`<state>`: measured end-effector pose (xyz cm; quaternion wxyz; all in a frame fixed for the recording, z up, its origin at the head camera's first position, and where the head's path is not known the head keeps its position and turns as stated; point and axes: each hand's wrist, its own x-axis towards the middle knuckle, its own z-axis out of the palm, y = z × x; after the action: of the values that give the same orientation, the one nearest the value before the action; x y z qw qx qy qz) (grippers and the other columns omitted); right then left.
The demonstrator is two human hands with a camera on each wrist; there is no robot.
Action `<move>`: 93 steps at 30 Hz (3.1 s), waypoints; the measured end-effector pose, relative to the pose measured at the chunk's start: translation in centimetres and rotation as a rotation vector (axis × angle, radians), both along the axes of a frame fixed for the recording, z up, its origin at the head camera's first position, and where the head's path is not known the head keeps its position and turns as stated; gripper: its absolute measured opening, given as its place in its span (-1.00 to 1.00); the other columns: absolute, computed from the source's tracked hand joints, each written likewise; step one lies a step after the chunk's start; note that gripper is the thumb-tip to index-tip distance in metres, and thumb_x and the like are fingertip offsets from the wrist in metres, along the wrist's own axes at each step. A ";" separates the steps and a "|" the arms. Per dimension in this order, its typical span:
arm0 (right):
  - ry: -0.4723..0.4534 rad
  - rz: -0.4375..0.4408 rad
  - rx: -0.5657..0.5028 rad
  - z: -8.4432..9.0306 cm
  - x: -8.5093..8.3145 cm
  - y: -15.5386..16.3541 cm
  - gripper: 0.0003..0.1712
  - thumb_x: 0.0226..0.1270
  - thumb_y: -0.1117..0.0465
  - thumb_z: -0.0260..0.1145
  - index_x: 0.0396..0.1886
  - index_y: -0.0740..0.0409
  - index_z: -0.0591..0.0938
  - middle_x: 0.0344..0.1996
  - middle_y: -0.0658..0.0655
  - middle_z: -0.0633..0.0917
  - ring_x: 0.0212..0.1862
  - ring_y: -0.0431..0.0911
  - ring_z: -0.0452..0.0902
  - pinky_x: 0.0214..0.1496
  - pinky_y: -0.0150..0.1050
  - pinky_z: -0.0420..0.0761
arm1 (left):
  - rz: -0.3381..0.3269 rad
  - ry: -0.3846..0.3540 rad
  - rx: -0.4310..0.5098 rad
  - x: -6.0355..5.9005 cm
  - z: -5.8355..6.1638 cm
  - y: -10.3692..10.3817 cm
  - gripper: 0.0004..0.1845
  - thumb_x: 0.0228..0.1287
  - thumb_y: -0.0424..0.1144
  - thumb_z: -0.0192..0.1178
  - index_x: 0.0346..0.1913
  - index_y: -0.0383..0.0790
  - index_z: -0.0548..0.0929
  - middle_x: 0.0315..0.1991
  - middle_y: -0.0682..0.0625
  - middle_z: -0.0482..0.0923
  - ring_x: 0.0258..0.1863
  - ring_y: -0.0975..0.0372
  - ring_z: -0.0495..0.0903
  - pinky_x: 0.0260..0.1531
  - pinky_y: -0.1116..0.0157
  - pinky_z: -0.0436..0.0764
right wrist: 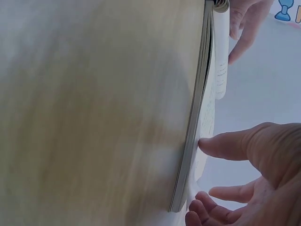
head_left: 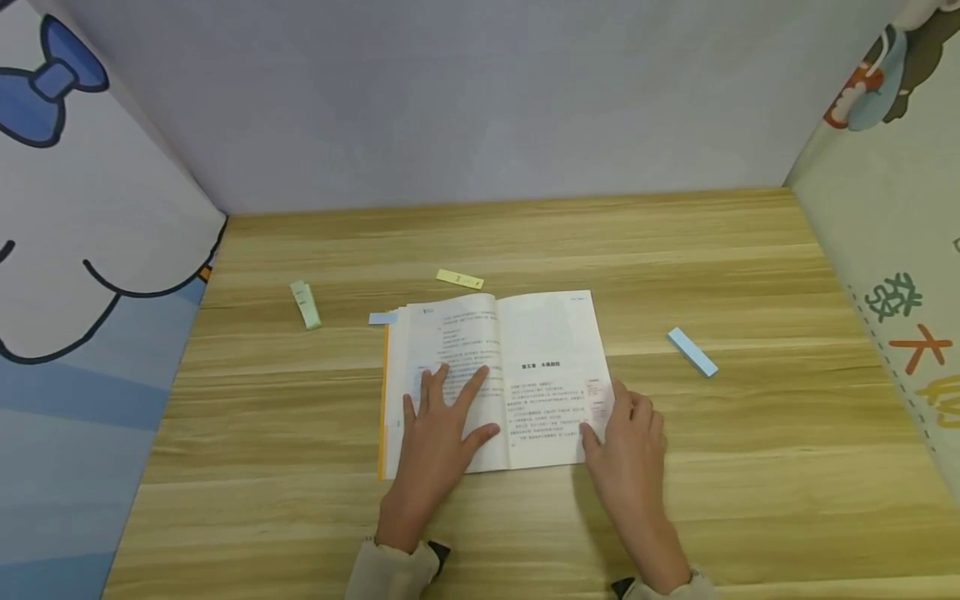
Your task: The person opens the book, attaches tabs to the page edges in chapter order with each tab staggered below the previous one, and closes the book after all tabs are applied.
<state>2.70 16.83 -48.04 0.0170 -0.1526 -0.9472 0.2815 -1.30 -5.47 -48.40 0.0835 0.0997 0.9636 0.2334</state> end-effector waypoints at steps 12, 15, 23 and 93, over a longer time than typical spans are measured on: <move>-0.032 -0.003 0.005 0.1 0.3 0.0 -0.17 0.36 0.29 0.44 0.50 0.48 0.28 0.24 0.60 0.43 0.18 0.43 0.38 0.15 0.31 0.43 | 0.001 0.005 0.014 0.0 -0.4 0.0 -0.20 0.34 0.18 0.31 0.60 0.20 0.31 0.57 -0.41 0.13 0.60 -0.42 0.04 0.41 -0.54 0.09; -0.037 -0.001 0.048 0.1 0.2 -0.1 -0.15 0.34 0.28 0.46 0.51 0.45 0.27 0.21 0.57 0.46 0.16 0.41 0.40 0.10 0.28 0.45 | 0.002 0.001 0.021 0.1 -0.5 0.0 -0.20 0.34 0.18 0.31 0.60 0.21 0.31 0.57 -0.41 0.12 0.60 -0.42 0.03 0.42 -0.55 0.07; -0.014 0.018 0.153 0.2 0.2 -0.6 -0.21 0.34 0.25 0.48 0.47 0.41 0.38 0.10 0.49 0.57 0.06 0.38 0.45 0.01 0.19 0.45 | 0.001 0.003 0.025 0.1 -0.4 -0.1 -0.20 0.35 0.18 0.30 0.61 0.19 0.31 0.57 -0.42 0.12 0.60 -0.43 0.03 0.41 -0.55 0.07; 0.054 0.513 -0.465 -0.1 2.4 -2.6 -0.45 0.76 0.10 -0.09 0.62 0.02 0.32 0.58 0.13 0.38 0.61 0.12 0.27 0.56 0.22 0.32 | -0.036 0.064 0.042 0.8 -0.8 -2.6 -0.30 0.45 0.09 0.26 0.58 0.17 0.36 0.65 -0.21 0.15 0.66 -0.18 0.07 0.52 -0.33 0.20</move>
<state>5.13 14.23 -48.16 -0.0643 0.0982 -0.8645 0.4888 -0.47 -8.12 -49.17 0.0546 0.1264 0.9588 0.2485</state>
